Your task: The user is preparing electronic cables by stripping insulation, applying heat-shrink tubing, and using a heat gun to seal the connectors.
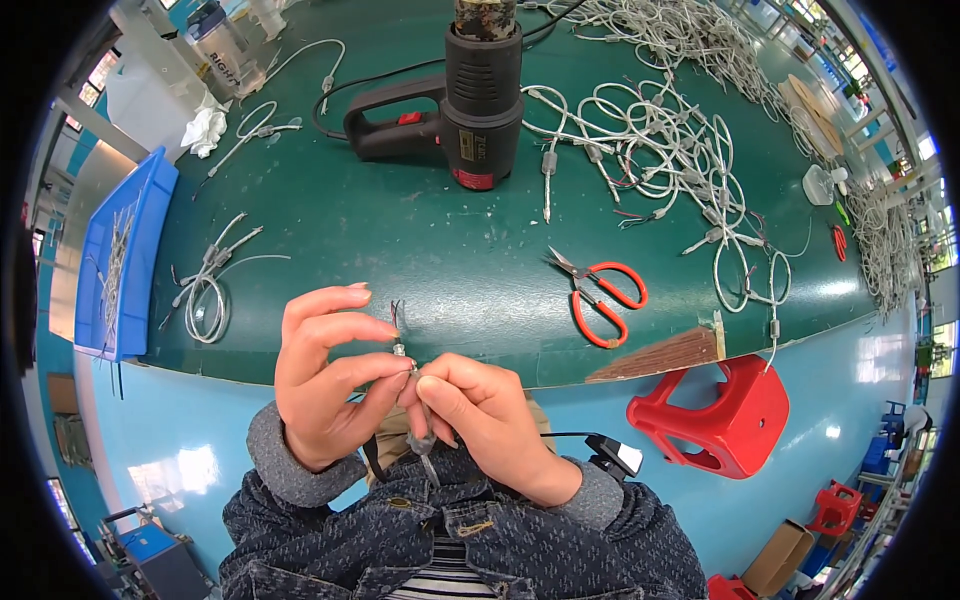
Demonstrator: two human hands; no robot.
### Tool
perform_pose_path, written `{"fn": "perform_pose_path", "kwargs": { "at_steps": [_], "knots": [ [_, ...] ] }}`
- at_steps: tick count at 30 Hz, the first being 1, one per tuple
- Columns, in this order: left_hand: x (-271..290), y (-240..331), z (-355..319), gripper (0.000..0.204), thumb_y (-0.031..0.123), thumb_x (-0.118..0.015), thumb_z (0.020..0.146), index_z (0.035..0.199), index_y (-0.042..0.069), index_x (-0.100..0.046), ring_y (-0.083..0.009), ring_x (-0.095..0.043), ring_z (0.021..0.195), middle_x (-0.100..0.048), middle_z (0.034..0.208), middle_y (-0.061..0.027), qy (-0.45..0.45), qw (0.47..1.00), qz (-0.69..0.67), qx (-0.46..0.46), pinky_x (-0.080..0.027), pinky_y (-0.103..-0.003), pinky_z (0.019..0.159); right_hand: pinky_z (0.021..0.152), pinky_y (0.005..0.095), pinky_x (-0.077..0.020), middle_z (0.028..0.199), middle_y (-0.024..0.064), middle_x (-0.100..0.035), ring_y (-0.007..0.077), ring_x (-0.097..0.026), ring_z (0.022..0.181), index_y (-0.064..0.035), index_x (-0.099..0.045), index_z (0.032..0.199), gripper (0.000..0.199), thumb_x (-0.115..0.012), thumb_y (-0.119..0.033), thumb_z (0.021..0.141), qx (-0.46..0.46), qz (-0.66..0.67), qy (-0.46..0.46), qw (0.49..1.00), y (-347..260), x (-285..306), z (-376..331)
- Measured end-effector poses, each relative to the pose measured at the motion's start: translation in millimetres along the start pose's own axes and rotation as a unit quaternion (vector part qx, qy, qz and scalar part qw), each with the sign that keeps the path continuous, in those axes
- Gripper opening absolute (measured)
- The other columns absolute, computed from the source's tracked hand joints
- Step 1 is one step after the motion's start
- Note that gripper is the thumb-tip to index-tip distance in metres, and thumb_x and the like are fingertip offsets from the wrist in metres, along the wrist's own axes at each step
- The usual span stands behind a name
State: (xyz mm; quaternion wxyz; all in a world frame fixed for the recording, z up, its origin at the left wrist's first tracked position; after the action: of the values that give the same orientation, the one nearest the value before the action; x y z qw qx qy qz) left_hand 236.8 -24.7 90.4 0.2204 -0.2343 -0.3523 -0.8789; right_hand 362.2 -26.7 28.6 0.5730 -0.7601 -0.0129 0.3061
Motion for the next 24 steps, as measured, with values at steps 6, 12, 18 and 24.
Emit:
{"fn": "perform_pose_path", "kwargs": {
  "at_steps": [6, 12, 18, 24],
  "knots": [
    [-5.1, -0.7, -2.2, 0.020, 0.005, -0.073, 0.062, 0.079, 0.006, -0.064, -0.0312, -0.055, 0.102, -0.059, 0.100, -0.0072, 0.024, 0.999, 0.030, -0.034, -0.047, -0.047, 0.087, 0.046, 0.0197, -0.0308, 0.066, 0.0070, -0.057, 0.0064, -0.041, 0.051, 0.0004, -0.055, 0.084, 0.027, -0.043, -0.019, 0.098, -0.004, -0.007, -0.012, 1.000, 1.1, -0.9, 0.4],
    [-5.4, 0.6, -4.4, 0.019, 0.006, -0.073, 0.064, 0.080, 0.006, -0.063, -0.0307, -0.055, 0.102, -0.058, 0.101, -0.0077, 0.038, 0.997, 0.055, -0.027, -0.047, -0.048, 0.089, 0.047, 0.0200, -0.0306, 0.066, 0.0071, -0.057, 0.0065, -0.041, 0.051, 0.0006, -0.055, 0.084, 0.028, -0.043, -0.020, 0.098, -0.010, -0.001, -0.012, 1.000, 2.9, -1.2, 1.2],
    [2.7, -9.1, -1.8, 0.018, 0.007, -0.072, 0.067, 0.083, 0.005, -0.064, -0.0296, -0.055, 0.100, -0.059, 0.098, -0.0077, 0.056, 0.998, 0.021, 0.028, -0.047, -0.044, 0.087, 0.048, 0.0208, -0.0303, 0.068, 0.0064, -0.056, 0.0066, -0.039, 0.054, 0.0010, -0.055, 0.086, 0.028, -0.041, -0.020, 0.099, 0.003, 0.012, 0.005, 1.000, 4.9, 3.9, 2.4],
    [-15.4, -19.7, -6.0, 0.018, 0.002, -0.068, 0.071, 0.089, 0.002, -0.065, -0.0290, -0.055, 0.099, -0.060, 0.098, -0.0115, -0.056, 0.973, -0.174, 0.143, -0.046, -0.038, 0.086, 0.050, 0.0183, -0.0314, 0.068, 0.0014, -0.056, 0.0034, -0.040, 0.055, -0.0008, -0.058, 0.089, 0.023, -0.042, -0.015, 0.098, 0.014, 0.026, 0.006, 1.000, 8.9, 6.4, 3.5]
  ]
}}
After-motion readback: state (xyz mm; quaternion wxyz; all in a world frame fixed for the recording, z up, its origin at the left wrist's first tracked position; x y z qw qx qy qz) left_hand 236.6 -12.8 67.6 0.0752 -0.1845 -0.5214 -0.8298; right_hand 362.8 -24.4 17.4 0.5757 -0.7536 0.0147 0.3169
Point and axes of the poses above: each hand's wrist, its own z-axis towards the middle knuckle, its own x-axis out of the back of the hand, y = z × x, the point moved 6 cm from there along z, towards the middle knuckle
